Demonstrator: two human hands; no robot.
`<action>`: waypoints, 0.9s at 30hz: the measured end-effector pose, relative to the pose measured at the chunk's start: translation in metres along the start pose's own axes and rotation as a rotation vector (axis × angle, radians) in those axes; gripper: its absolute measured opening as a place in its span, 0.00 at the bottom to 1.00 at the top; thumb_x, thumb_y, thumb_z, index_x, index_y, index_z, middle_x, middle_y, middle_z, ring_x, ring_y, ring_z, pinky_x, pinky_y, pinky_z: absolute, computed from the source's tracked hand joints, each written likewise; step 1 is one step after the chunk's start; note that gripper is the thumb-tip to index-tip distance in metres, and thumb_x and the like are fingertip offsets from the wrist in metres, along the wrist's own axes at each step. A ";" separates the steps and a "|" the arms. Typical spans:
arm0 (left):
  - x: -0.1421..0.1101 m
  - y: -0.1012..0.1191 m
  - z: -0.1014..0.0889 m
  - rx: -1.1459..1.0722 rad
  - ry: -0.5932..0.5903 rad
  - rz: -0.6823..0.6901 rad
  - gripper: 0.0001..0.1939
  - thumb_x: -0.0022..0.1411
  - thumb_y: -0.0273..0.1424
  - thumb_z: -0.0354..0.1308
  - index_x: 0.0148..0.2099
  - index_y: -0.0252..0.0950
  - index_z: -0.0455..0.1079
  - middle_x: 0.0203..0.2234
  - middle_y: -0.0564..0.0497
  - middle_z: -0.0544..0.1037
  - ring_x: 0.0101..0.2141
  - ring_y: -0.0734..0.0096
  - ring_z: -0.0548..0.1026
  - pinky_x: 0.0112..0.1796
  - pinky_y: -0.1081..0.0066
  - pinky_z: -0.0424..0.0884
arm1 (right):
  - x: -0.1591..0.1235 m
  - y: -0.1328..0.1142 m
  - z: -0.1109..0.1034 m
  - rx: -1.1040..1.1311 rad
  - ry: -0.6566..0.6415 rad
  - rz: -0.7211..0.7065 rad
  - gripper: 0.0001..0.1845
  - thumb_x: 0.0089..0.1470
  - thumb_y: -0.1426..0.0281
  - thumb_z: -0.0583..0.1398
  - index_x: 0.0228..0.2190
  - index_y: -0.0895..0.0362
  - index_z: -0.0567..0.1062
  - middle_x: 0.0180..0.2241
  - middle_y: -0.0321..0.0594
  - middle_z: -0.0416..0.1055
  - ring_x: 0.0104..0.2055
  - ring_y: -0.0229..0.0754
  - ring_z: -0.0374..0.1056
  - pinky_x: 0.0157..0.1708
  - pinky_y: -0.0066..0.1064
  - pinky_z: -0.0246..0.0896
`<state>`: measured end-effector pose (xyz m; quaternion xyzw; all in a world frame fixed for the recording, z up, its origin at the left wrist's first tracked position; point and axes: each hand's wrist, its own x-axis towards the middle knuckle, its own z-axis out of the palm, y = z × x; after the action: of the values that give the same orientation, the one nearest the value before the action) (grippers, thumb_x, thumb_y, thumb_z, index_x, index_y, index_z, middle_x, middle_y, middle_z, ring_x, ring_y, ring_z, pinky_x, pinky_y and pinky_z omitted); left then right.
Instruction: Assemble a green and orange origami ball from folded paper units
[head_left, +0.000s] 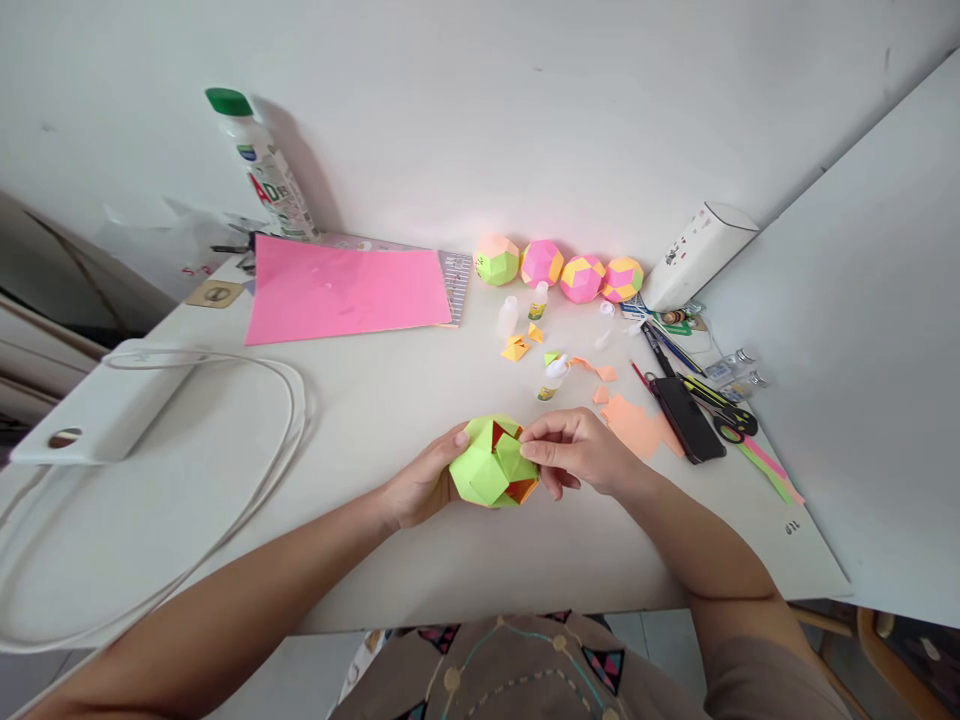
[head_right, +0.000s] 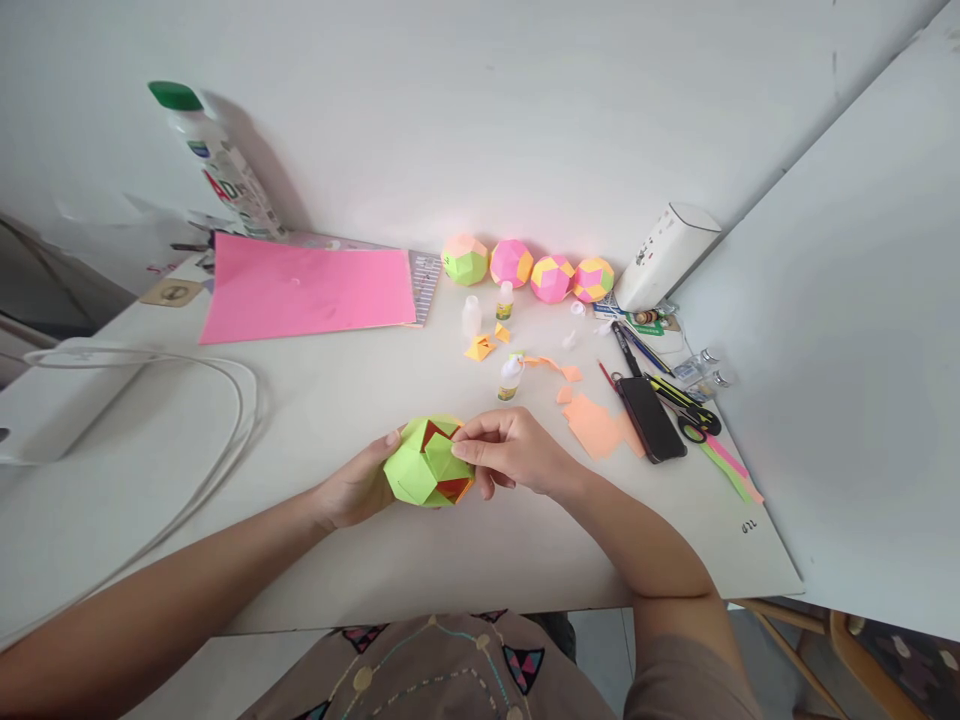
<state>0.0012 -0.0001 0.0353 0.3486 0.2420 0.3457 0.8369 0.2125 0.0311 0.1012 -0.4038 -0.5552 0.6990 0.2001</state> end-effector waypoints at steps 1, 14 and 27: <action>0.000 0.000 0.000 0.014 0.014 0.007 0.32 0.61 0.54 0.52 0.57 0.38 0.65 0.49 0.39 0.76 0.44 0.52 0.77 0.38 0.61 0.76 | 0.000 0.000 0.000 -0.003 0.002 0.004 0.11 0.52 0.63 0.63 0.31 0.61 0.75 0.11 0.30 0.68 0.11 0.30 0.60 0.10 0.21 0.46; -0.003 0.000 0.001 0.193 0.244 0.008 0.46 0.45 0.46 0.70 0.62 0.40 0.53 0.56 0.38 0.68 0.54 0.42 0.68 0.45 0.54 0.71 | 0.002 0.004 0.003 -0.041 0.013 0.026 0.13 0.53 0.61 0.64 0.30 0.60 0.75 0.13 0.31 0.69 0.13 0.30 0.61 0.12 0.20 0.50; -0.002 -0.004 -0.001 0.229 0.241 0.027 0.44 0.47 0.47 0.69 0.60 0.38 0.54 0.54 0.38 0.68 0.53 0.44 0.69 0.42 0.58 0.73 | 0.002 0.004 0.003 -0.067 -0.001 0.075 0.15 0.52 0.60 0.64 0.28 0.60 0.75 0.13 0.32 0.69 0.14 0.30 0.62 0.13 0.20 0.50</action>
<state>0.0011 -0.0031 0.0316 0.4009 0.3737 0.3661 0.7521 0.2096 0.0295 0.0968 -0.4303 -0.5630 0.6873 0.1598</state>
